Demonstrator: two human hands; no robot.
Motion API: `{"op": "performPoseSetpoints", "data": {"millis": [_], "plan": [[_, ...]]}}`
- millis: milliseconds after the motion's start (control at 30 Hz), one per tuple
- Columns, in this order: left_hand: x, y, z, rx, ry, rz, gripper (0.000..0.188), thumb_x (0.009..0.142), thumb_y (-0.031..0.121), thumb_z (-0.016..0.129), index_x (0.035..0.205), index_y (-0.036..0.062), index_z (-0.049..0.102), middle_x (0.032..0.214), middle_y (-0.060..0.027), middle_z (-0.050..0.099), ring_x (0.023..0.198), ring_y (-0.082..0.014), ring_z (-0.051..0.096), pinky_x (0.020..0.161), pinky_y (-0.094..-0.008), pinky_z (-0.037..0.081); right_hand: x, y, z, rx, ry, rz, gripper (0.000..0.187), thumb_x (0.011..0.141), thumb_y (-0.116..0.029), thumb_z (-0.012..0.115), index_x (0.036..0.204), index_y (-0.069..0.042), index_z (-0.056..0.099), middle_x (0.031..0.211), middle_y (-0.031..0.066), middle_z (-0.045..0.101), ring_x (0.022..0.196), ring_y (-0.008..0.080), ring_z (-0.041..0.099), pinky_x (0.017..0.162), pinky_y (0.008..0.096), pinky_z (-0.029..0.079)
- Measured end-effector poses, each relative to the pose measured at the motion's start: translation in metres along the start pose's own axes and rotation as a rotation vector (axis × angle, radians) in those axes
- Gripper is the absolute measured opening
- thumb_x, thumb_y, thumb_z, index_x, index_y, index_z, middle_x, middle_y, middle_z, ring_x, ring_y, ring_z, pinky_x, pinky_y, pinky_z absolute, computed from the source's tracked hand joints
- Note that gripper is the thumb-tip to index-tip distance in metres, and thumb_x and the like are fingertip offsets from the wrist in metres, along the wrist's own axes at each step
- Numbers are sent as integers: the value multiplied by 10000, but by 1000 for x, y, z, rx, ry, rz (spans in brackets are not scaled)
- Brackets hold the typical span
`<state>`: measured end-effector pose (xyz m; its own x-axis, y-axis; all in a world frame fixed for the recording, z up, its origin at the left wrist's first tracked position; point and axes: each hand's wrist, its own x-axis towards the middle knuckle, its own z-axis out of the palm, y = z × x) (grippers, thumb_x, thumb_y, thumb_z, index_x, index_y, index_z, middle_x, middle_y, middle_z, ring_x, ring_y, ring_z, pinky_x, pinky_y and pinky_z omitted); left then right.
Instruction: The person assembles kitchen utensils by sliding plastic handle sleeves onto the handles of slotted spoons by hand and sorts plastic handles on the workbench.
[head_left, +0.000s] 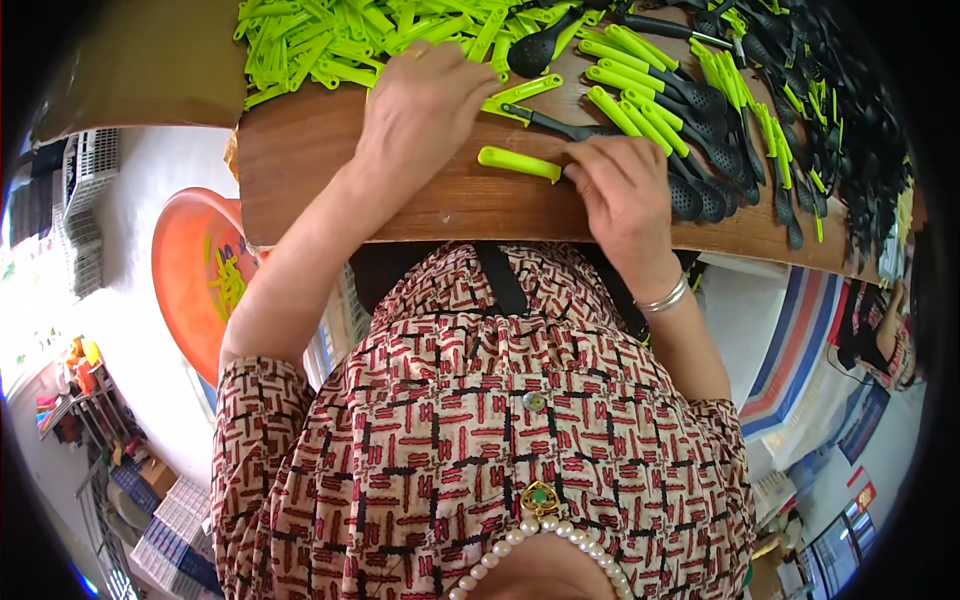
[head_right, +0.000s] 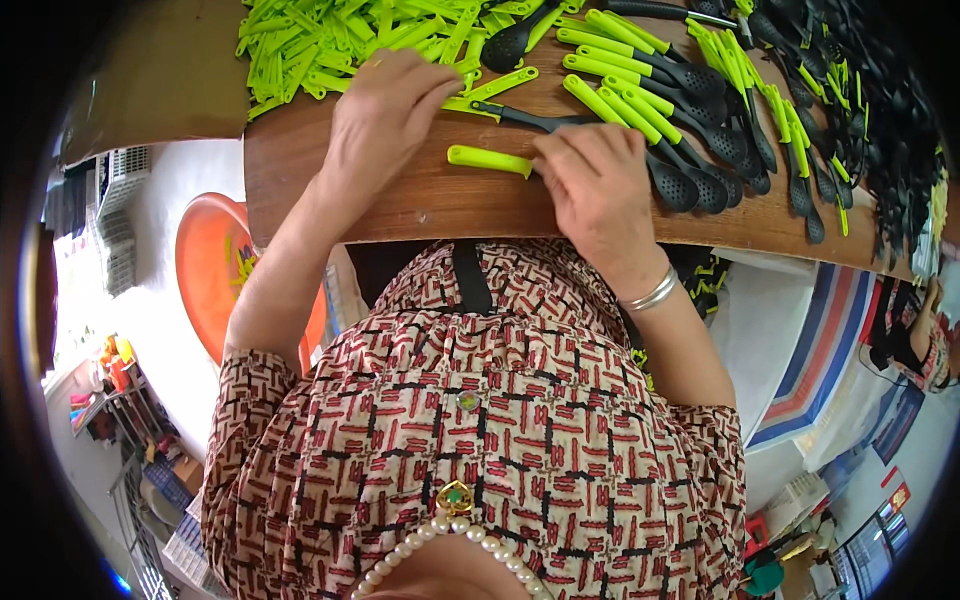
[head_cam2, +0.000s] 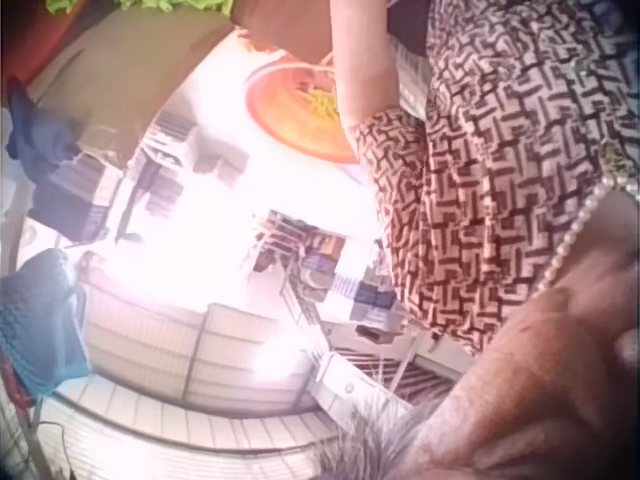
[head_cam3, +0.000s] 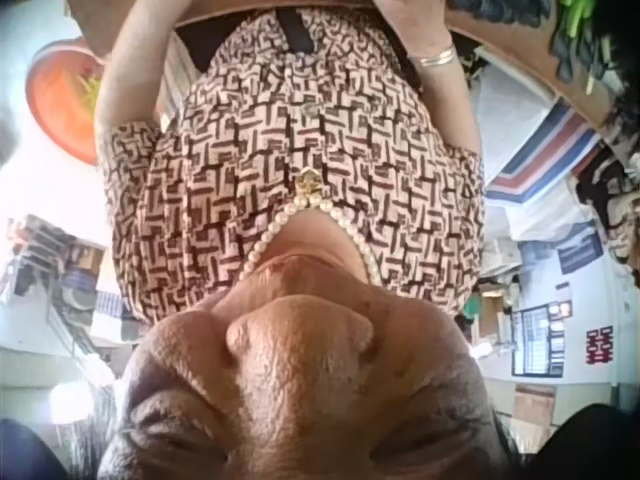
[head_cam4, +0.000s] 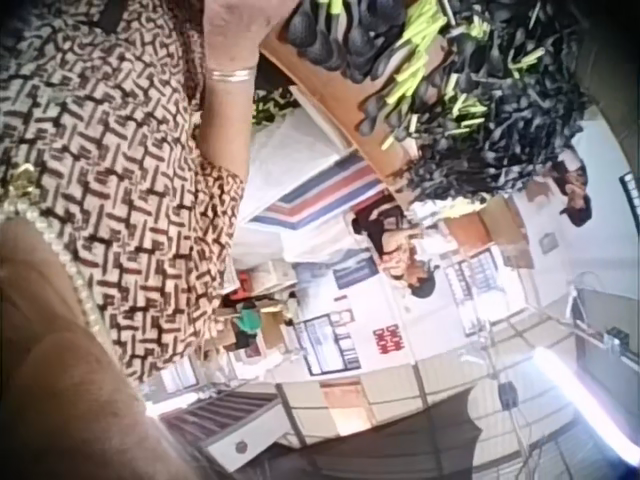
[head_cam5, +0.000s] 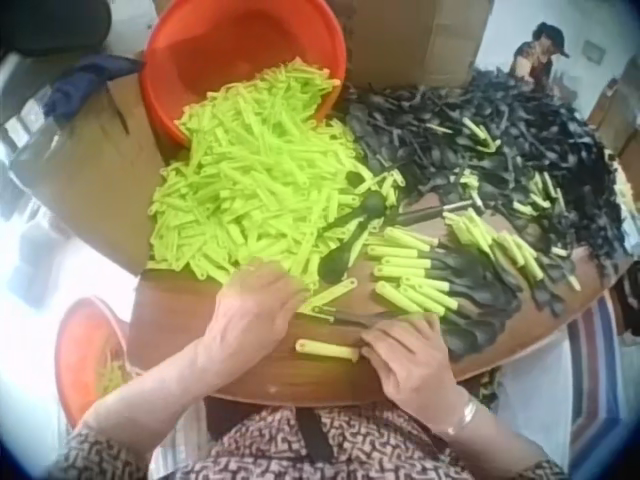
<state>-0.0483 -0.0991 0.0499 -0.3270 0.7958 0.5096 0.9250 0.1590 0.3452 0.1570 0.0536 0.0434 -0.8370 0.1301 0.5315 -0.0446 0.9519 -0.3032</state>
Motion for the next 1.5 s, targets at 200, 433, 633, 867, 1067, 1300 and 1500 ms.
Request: {"op": "performPoseSetpoints", "data": {"millis": [200, 433, 633, 867, 1067, 1300, 1500], "plan": [[34, 9, 36, 141, -263, 10, 236, 868, 267, 745, 998, 75, 701, 948, -109, 635, 893, -314, 640, 734, -423, 517, 22, 2, 19, -160, 14, 34, 205, 801, -133, 781, 957, -71, 665, 963, 57, 625, 900, 272, 588, 799, 422, 453], [10, -12, -37, -434, -39, -529, 190, 959, 200, 701, 1042, 30, 725, 866, -64, 680, 717, -142, 625, 663, -278, 495, 17, 5, 20, -134, -37, 69, 215, 806, -164, 783, 988, -104, 686, 949, 33, 637, 928, 258, 597, 799, 409, 444], [-73, -11, -52, -817, 116, -974, 290, 940, -10, 685, 1198, -15, 552, 890, -88, 688, 753, -120, 684, 626, -236, 560, 26, -3, 22, -69, -28, 14, 247, 798, -164, 795, 1012, -115, 682, 923, 16, 618, 922, 237, 590, 798, 408, 430], [-66, 4, -49, -1008, 98, -937, 295, 947, -33, 670, 1180, 3, 493, 927, -129, 687, 814, -161, 720, 682, -252, 602, 27, -7, 31, 37, -99, 33, 200, 775, -115, 805, 939, -118, 690, 908, 5, 610, 900, 225, 592, 795, 399, 423], [-38, 24, -16, -1025, -25, -886, 244, 935, 25, 704, 1147, -12, 588, 897, -99, 712, 802, -131, 719, 703, -252, 611, 28, -11, 37, 92, -86, 63, 183, 771, -126, 806, 925, -116, 708, 925, 10, 625, 909, 235, 595, 803, 402, 428], [-62, -9, -48, -216, 21, -749, 186, 896, 136, 751, 1052, 70, 673, 848, -81, 691, 747, -173, 683, 661, -324, 539, 26, -8, 34, 118, -87, 108, 171, 767, -139, 809, 911, -110, 721, 911, 13, 639, 897, 247, 597, 803, 397, 437], [-58, -32, -56, 326, 142, -347, 211, 871, 175, 750, 1075, 124, 742, 1024, -65, 672, 1028, -327, 584, 928, -441, 452, 27, -7, 36, 139, -88, 133, 136, 761, -136, 812, 859, -110, 721, 859, 8, 614, 862, 243, 582, 794, 395, 437]]}}
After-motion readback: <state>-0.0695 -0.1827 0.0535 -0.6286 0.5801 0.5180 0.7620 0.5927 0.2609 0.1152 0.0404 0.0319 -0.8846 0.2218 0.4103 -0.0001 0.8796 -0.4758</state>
